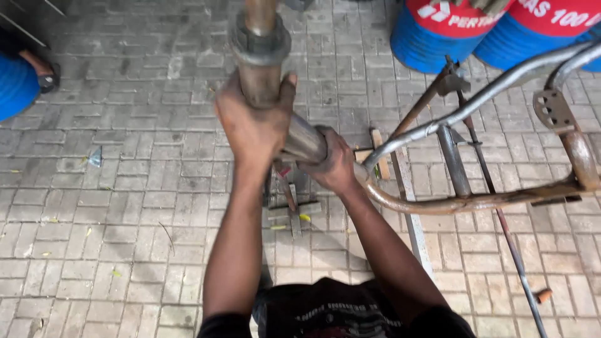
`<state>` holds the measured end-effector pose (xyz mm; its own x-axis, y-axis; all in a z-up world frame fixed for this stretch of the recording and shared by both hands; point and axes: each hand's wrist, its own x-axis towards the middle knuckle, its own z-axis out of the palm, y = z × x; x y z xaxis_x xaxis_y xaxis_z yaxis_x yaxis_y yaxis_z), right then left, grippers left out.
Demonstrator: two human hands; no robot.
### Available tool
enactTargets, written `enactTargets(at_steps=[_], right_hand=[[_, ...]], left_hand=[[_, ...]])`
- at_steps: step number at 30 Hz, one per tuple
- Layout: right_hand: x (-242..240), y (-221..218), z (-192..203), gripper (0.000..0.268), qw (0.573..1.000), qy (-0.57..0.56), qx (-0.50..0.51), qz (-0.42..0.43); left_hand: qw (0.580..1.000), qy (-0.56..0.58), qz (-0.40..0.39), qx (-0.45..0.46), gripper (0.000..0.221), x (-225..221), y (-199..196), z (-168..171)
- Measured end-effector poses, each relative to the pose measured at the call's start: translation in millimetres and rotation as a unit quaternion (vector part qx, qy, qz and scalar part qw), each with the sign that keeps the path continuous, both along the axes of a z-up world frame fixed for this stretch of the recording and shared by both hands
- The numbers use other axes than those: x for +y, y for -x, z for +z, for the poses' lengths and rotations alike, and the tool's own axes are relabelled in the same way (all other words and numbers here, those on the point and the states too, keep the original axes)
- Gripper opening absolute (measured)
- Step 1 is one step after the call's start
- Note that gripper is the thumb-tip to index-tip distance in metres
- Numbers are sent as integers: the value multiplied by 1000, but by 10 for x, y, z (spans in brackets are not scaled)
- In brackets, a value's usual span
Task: Sanding a metal motorcycle frame tube with sandpaper to remove rust and prepare it for painting.
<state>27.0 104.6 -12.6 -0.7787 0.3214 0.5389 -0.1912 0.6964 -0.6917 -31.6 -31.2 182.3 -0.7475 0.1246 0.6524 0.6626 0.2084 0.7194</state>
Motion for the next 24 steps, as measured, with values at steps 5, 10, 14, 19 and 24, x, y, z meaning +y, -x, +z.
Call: enactTargets(at_steps=[5, 10, 14, 19, 24], right_hand=[[-12, -11, 75, 71, 1000, 3, 0, -1], [16, 45, 35, 72, 1000, 11, 8, 14], [-46, -127, 0, 75, 1000, 19, -20, 12], [-34, -15, 106, 72, 1000, 13, 0, 8], [-25, -59, 92, 76, 999, 31, -22, 12]], left_hand=[[994, -42, 6, 98, 25, 159, 84, 247], [997, -37, 46, 42, 17, 95, 21, -106], [998, -16, 53, 36, 26, 64, -17, 19], [991, -31, 10, 128, 29, 132, 69, 163], [998, -14, 20, 57, 18, 77, 32, -105]])
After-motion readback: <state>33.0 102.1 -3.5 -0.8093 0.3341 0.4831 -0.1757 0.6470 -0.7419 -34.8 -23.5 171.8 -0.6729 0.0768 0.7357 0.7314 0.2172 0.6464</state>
